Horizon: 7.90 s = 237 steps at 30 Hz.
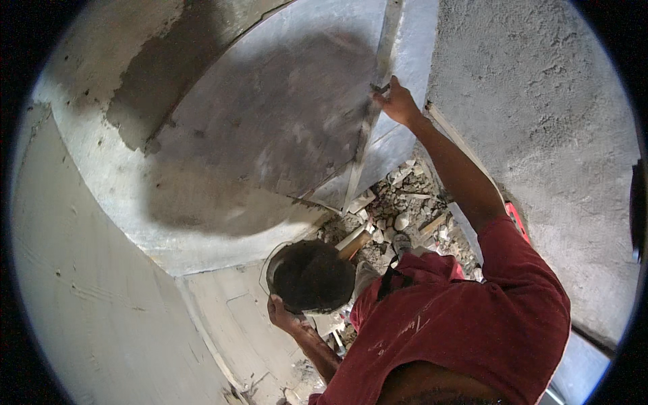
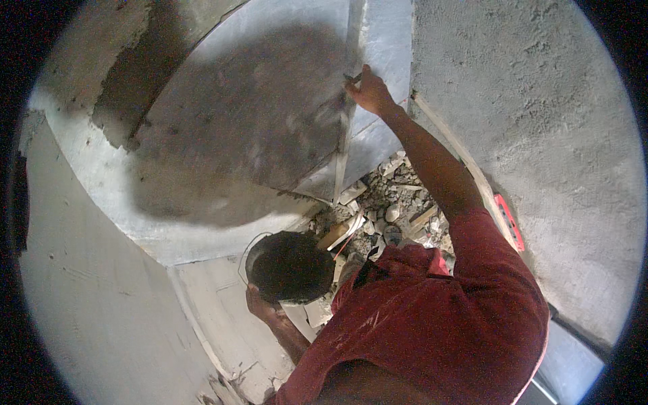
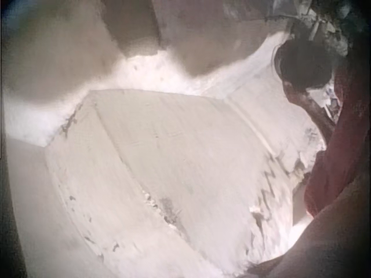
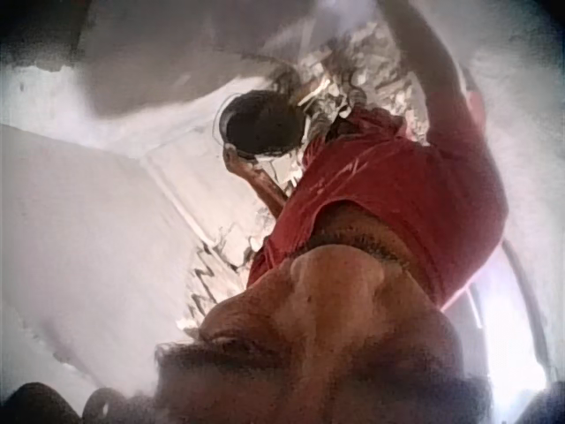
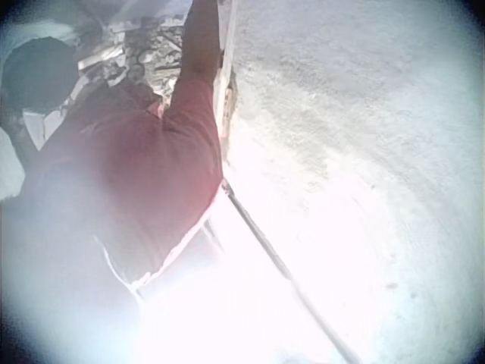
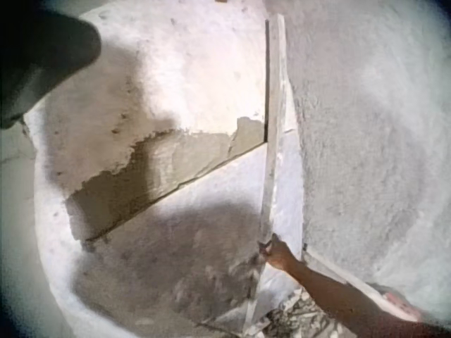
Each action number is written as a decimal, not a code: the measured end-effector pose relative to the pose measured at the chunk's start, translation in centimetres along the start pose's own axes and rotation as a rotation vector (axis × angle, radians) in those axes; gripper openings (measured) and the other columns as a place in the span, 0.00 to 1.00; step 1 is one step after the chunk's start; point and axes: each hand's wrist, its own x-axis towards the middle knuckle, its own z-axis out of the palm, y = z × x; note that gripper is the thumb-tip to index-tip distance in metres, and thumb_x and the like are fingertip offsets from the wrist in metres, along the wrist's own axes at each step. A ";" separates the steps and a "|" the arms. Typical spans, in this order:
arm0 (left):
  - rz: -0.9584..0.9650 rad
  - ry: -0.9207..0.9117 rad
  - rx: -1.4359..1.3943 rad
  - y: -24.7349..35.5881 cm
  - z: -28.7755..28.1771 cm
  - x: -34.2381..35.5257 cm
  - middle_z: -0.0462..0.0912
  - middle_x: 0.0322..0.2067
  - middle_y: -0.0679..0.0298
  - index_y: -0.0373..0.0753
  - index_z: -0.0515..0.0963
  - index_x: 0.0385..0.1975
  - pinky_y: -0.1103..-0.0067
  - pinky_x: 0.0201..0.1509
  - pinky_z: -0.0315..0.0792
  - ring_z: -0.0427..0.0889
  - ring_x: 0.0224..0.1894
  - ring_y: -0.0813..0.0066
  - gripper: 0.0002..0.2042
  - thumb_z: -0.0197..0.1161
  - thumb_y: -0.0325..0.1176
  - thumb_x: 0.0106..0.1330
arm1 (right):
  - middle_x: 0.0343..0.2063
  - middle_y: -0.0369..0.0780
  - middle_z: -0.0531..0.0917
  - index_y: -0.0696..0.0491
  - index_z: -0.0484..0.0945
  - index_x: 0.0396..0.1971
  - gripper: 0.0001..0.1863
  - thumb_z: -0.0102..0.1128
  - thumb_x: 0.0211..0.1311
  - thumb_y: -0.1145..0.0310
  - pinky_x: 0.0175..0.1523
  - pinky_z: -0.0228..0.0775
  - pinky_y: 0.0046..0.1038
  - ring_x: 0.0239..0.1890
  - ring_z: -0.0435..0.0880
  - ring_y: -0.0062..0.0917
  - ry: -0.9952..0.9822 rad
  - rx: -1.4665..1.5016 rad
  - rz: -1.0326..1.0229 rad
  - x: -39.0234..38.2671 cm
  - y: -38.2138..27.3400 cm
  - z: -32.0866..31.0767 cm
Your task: The person applies mortar to the wall and tiles by scooping it from a bucket with a trowel and smoothing it across the wall surfaces.
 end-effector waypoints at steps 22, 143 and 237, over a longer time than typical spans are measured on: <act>0.080 -0.227 0.336 1.1 -4.5 11.5 0.78 0.41 0.49 0.24 0.75 0.41 0.68 0.47 0.73 0.77 0.42 0.59 0.25 0.59 0.47 0.64 | 0.26 0.39 0.75 0.60 0.67 0.47 0.18 0.52 0.62 0.65 0.37 0.71 0.30 0.30 0.74 0.25 0.392 0.009 0.085 -12.3 -5.5 -12.4; 0.056 -0.994 0.382 -3.9 17.0 1.3 0.78 0.32 0.62 0.26 0.77 0.41 0.75 0.44 0.68 0.74 0.35 0.71 0.20 0.61 0.42 0.64 | 0.43 0.52 0.75 0.55 0.57 0.64 0.34 0.54 0.55 0.74 0.35 0.78 0.42 0.35 0.83 0.44 -0.687 -0.443 0.203 -36.8 -9.7 -1.1; -0.160 -0.605 -0.310 3.9 29.2 -8.8 0.79 0.44 0.55 0.27 0.73 0.49 0.71 0.51 0.71 0.78 0.45 0.65 0.17 0.54 0.35 0.69 | 0.43 0.45 0.80 0.48 0.71 0.53 0.24 0.62 0.57 0.58 0.50 0.73 0.38 0.46 0.81 0.41 -0.690 0.007 -0.007 -22.0 5.8 -18.8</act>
